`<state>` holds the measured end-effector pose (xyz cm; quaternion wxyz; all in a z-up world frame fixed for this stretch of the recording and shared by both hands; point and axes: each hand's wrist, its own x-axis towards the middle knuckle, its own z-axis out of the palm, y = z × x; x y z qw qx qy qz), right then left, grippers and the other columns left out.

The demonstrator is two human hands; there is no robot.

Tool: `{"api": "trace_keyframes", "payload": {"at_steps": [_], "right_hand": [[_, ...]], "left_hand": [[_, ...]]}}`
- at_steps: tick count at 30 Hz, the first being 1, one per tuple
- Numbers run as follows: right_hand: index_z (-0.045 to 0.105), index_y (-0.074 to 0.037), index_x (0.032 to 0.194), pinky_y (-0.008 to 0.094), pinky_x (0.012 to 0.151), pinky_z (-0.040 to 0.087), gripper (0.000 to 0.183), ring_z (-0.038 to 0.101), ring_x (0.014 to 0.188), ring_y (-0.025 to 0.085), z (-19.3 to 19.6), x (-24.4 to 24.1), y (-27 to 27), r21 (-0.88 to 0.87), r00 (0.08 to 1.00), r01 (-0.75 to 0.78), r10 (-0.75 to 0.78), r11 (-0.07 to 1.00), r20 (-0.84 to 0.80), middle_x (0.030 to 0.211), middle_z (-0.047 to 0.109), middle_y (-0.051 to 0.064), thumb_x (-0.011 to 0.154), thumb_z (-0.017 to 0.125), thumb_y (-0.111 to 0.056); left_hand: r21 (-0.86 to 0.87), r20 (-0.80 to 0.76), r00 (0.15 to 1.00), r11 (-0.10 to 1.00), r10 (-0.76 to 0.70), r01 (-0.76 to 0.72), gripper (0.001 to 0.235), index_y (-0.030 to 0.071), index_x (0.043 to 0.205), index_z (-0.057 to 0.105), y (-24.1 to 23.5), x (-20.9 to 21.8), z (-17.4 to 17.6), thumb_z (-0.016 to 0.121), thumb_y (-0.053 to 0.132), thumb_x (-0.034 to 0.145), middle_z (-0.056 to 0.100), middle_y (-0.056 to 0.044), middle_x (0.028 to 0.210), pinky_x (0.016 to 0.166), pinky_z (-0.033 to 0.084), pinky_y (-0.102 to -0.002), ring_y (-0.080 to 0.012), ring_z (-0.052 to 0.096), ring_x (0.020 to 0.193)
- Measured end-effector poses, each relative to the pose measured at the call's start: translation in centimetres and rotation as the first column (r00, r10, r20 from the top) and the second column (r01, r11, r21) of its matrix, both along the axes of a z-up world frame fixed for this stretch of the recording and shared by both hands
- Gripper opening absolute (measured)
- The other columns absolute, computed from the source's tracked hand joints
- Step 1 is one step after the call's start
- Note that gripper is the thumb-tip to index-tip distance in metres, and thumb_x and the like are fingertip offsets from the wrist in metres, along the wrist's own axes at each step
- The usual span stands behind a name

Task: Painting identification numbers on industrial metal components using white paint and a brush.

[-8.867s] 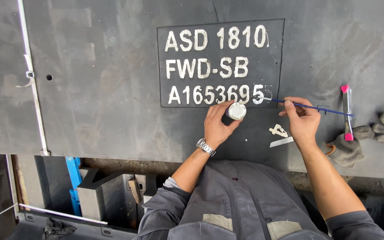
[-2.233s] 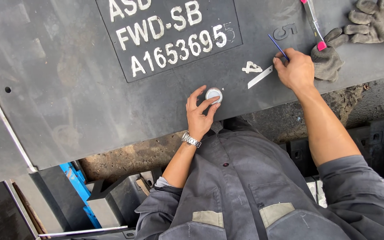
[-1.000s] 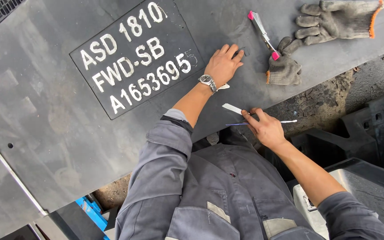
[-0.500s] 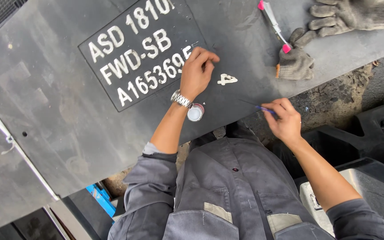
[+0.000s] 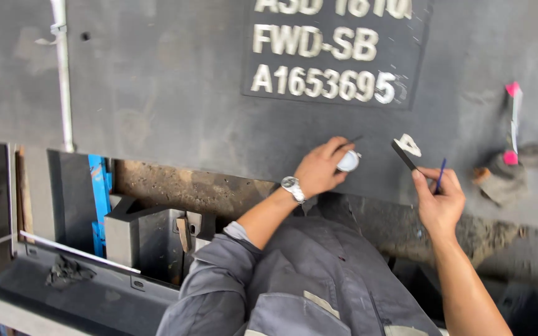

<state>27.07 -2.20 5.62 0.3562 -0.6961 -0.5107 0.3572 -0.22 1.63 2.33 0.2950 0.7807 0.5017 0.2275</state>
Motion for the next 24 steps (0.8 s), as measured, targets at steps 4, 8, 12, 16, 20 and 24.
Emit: {"api": "trace_keyframes", "payload": {"at_steps": [4, 8, 12, 16, 20, 24], "right_hand": [[0.074, -0.004, 0.109, 0.024, 0.062, 0.032, 0.017, 0.037, 0.073, 0.004, -0.5, -3.1, 3.1, -0.013, 0.998, -0.064, 0.064, 0.998, 0.006, 0.085, 0.044, -0.005, 0.100, 0.080, -0.018], [0.075, -0.005, 0.108, 0.025, 0.058, 0.030, 0.020, 0.036, 0.068, 0.004, 0.2, -9.8, 5.6, -0.086, 0.996, -0.079, 0.074, 0.993, -0.059, 0.085, 0.047, -0.007, 0.099, 0.079, -0.022], [0.076, -0.004, 0.108, 0.024, 0.056, 0.028, 0.022, 0.035, 0.067, 0.003, 0.7, -18.6, 6.2, -0.058, 0.968, -0.247, 0.243, 0.967, -0.068, 0.085, 0.048, -0.007, 0.096, 0.079, -0.023], [0.076, -0.005, 0.107, 0.025, 0.055, 0.027, 0.022, 0.034, 0.065, 0.003, 1.9, -30.3, 6.0, -0.071, 0.908, -0.414, 0.407, 0.907, -0.100, 0.084, 0.048, -0.008, 0.096, 0.079, -0.023], [0.075, -0.005, 0.110, 0.026, 0.055, 0.026, 0.021, 0.034, 0.064, 0.006, 2.5, -42.0, 4.2, -0.201, 0.870, -0.489, 0.489, 0.849, -0.054, 0.076, 0.045, -0.005, 0.099, 0.079, -0.023], [0.074, -0.005, 0.107, 0.023, 0.058, 0.031, 0.020, 0.040, 0.069, 0.002, 3.4, -53.7, 1.9, -0.115, 0.736, -0.676, 0.658, 0.728, -0.160, 0.084, 0.053, -0.011, 0.096, 0.078, -0.021]], "left_hand": [[0.055, 0.090, 0.983, 0.985, 0.160, -0.166, 0.067, 0.008, 0.135, 0.061, -0.6, -2.8, 2.5, 0.081, 0.023, 0.072, 0.055, -0.009, 0.133, 0.094, 0.056, -0.041, -0.0310, 0.067, 0.107], [0.089, 0.121, 0.939, 0.938, 0.323, -0.334, 0.061, 0.009, 0.129, 0.066, -2.9, -8.7, 4.6, 0.082, 0.027, 0.073, 0.060, -0.008, 0.132, 0.090, 0.055, -0.041, -0.0297, 0.067, 0.096], [0.147, 0.115, 0.856, 0.844, 0.504, -0.516, 0.058, 0.010, 0.124, 0.067, -6.8, -17.7, 6.5, 0.083, 0.029, 0.072, 0.062, -0.006, 0.129, 0.086, 0.054, -0.041, -0.0279, 0.069, 0.092], [0.106, 0.087, 0.739, 0.731, 0.668, -0.674, 0.056, 0.011, 0.122, 0.069, -12.4, -28.2, 7.6, 0.085, 0.029, 0.072, 0.063, -0.006, 0.126, 0.085, 0.054, -0.041, -0.0291, 0.068, 0.088], [0.098, 0.020, 0.591, 0.586, 0.807, -0.804, 0.055, 0.011, 0.120, 0.069, -18.6, -38.2, 7.8, 0.086, 0.028, 0.071, 0.064, -0.006, 0.126, 0.082, 0.054, -0.041, -0.0303, 0.067, 0.087], [0.158, -0.035, 0.410, 0.410, 0.911, -0.898, 0.056, 0.011, 0.121, 0.069, -24.5, -45.8, 7.7, 0.086, 0.027, 0.069, 0.063, -0.007, 0.122, 0.084, 0.054, -0.042, -0.0301, 0.068, 0.090]]}}
